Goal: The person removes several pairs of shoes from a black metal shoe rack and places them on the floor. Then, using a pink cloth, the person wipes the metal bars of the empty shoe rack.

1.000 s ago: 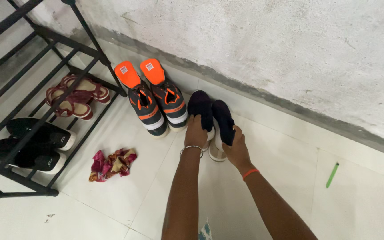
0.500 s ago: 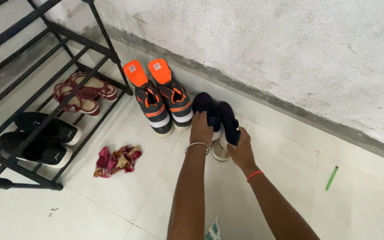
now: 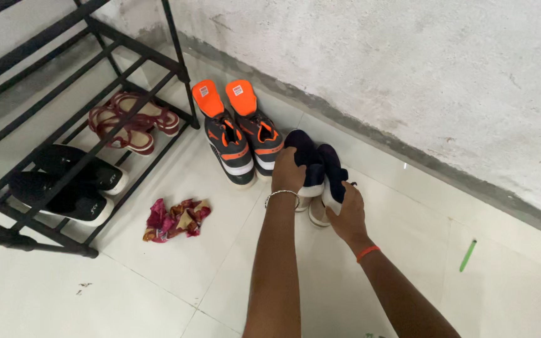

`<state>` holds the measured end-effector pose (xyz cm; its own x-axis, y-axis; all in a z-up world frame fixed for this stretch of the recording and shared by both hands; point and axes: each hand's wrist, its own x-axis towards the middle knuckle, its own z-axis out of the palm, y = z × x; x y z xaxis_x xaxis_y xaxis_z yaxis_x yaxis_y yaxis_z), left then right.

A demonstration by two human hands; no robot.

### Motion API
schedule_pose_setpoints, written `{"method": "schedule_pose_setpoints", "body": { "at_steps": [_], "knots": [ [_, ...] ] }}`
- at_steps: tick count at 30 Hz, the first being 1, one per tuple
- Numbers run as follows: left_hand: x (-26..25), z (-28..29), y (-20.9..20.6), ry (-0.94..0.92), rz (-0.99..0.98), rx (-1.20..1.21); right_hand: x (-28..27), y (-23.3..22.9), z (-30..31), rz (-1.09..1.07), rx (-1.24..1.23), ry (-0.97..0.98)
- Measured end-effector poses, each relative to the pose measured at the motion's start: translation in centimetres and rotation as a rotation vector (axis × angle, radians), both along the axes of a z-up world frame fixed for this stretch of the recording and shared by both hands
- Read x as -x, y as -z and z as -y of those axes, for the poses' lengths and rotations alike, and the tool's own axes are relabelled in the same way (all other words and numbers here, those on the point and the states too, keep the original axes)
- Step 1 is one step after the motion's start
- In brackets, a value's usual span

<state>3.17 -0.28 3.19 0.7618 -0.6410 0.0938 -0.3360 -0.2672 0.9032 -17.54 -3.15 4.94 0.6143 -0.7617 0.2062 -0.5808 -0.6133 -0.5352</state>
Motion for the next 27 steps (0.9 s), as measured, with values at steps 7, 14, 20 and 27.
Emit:
{"method": "schedule_pose_setpoints", "body": {
  "at_steps": [7,14,20,27],
  "knots": [
    [0.2,-0.3,-3.8,-0.068,-0.002,-0.018,-2.9,-4.1,-1.3,-0.07,-0.001,-0.102],
    [-0.2,-3.2,-8.4,-0.24,-0.075,-0.012,-8.2,-7.5,-3.0,-0.086,0.165,-0.259],
    [-1.8,-6.5,-9.8,-0.43,-0.136,0.036,-14.1,-9.9,-3.9,-0.136,0.429,-0.448],
    [-5.7,-9.5,-8.4,-0.513,-0.138,0.001,-21.6,-10.8,-4.9,-0.192,0.42,-0.682]
  ]
}}
